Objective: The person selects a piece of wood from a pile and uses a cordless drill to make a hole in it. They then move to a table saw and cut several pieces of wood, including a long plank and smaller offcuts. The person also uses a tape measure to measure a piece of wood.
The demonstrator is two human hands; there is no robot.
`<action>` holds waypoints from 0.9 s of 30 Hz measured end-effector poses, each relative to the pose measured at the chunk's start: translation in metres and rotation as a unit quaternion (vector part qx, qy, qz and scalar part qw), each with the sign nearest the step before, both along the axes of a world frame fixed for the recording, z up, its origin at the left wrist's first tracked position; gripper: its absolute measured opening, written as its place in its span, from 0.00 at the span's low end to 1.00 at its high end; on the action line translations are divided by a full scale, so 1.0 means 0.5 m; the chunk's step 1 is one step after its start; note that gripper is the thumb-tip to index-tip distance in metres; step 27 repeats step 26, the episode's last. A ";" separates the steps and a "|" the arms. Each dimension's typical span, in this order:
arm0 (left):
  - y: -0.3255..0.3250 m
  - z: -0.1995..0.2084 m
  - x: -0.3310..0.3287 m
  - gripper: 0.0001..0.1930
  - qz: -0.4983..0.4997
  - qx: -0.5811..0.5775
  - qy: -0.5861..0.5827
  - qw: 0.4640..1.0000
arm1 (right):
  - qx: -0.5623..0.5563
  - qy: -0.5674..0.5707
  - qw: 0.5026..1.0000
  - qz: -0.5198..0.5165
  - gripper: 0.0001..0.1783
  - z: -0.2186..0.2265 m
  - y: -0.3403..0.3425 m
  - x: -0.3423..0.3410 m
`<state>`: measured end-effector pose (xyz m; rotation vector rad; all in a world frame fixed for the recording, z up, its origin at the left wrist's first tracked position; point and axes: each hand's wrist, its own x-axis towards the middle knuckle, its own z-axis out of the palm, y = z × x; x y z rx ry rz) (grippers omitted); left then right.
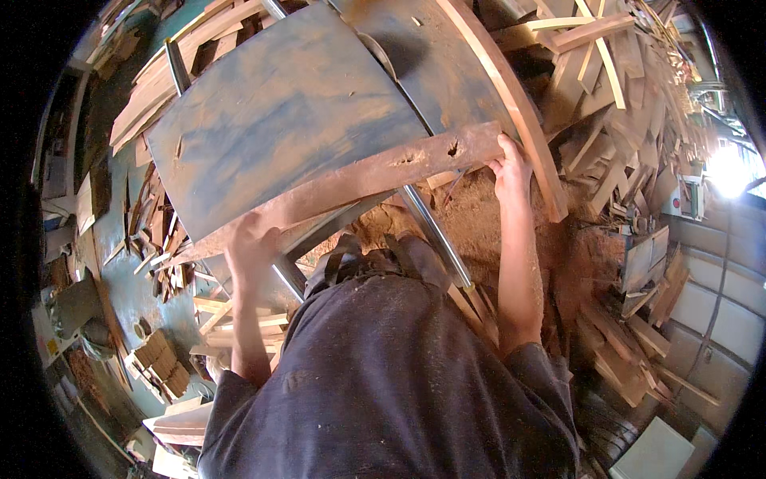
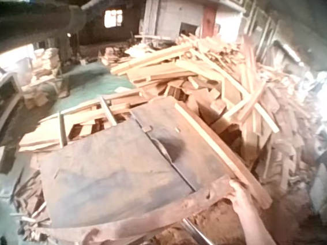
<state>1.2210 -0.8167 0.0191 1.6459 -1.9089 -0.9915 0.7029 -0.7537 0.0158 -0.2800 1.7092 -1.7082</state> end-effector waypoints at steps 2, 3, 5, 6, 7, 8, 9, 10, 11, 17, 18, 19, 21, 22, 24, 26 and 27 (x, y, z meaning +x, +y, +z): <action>-0.054 -0.010 0.018 0.32 -0.083 -0.156 -0.091 0.980 | -0.002 -0.025 1.000 -0.006 0.22 -0.004 -0.002 -0.002; -0.075 -0.019 0.020 0.36 -0.135 -0.161 -0.118 0.971 | -0.004 -0.038 0.999 -0.008 0.22 -0.007 -0.001 -0.005; -0.098 -0.018 0.010 0.40 -0.187 -0.105 -0.140 0.967 | -0.028 -0.057 0.998 0.005 0.21 -0.014 0.000 -0.011; -0.108 -0.015 0.002 0.43 -0.214 -0.076 -0.151 0.962 | -0.040 -0.066 0.997 0.011 0.21 -0.016 0.003 -0.016; -0.124 -0.009 -0.009 0.44 -0.234 -0.021 -0.155 0.960 | -0.059 -0.065 0.996 0.013 0.21 -0.012 0.002 -0.012; -0.138 0.001 -0.023 0.45 -0.255 0.035 -0.158 0.953 | -0.078 -0.063 0.995 0.014 0.21 -0.002 0.000 -0.001; -0.150 0.001 -0.037 0.46 -0.275 0.091 -0.162 0.943 | -0.096 -0.060 0.993 0.014 0.20 0.003 0.004 0.003; -0.164 -0.024 -0.027 0.47 -0.300 0.075 -0.159 0.938 | -0.125 -0.073 0.989 0.012 0.22 0.003 0.000 -0.003; -0.175 -0.020 -0.033 0.48 -0.302 0.121 -0.164 0.931 | -0.152 -0.079 0.985 0.034 0.22 0.021 -0.009 0.007; -0.191 -0.002 -0.061 0.37 -0.311 0.176 -0.201 0.912 | -0.323 -0.185 0.917 0.143 0.28 0.070 -0.011 0.009; -0.175 0.005 -0.062 0.31 -0.307 0.117 -0.209 0.921 | -0.349 -0.218 0.901 0.140 0.28 0.070 -0.015 0.010; -0.158 0.007 -0.063 0.31 -0.284 0.096 -0.214 0.930 | -0.348 -0.205 0.903 0.149 0.27 0.076 -0.019 0.015; -0.119 -0.006 -0.061 0.30 -0.233 0.053 -0.224 0.945 | -0.345 -0.184 0.905 0.167 0.26 0.091 -0.031 0.025; -0.106 -0.019 -0.061 0.28 -0.220 0.014 -0.217 0.951 | -0.293 -0.142 0.933 0.150 0.28 0.090 -0.038 0.024; -0.095 -0.041 -0.066 0.27 -0.189 -0.032 -0.220 0.956 | -0.199 -0.166 0.958 0.123 0.27 0.098 -0.037 0.022; -0.075 -0.047 -0.074 0.27 -0.166 -0.048 -0.222 0.960 | -0.101 -0.176 0.970 0.137 0.31 0.098 -0.039 0.017; -0.075 -0.047 -0.074 0.27 -0.166 -0.048 -0.222 0.960 | -0.101 -0.176 0.970 0.137 0.31 0.098 -0.039 0.017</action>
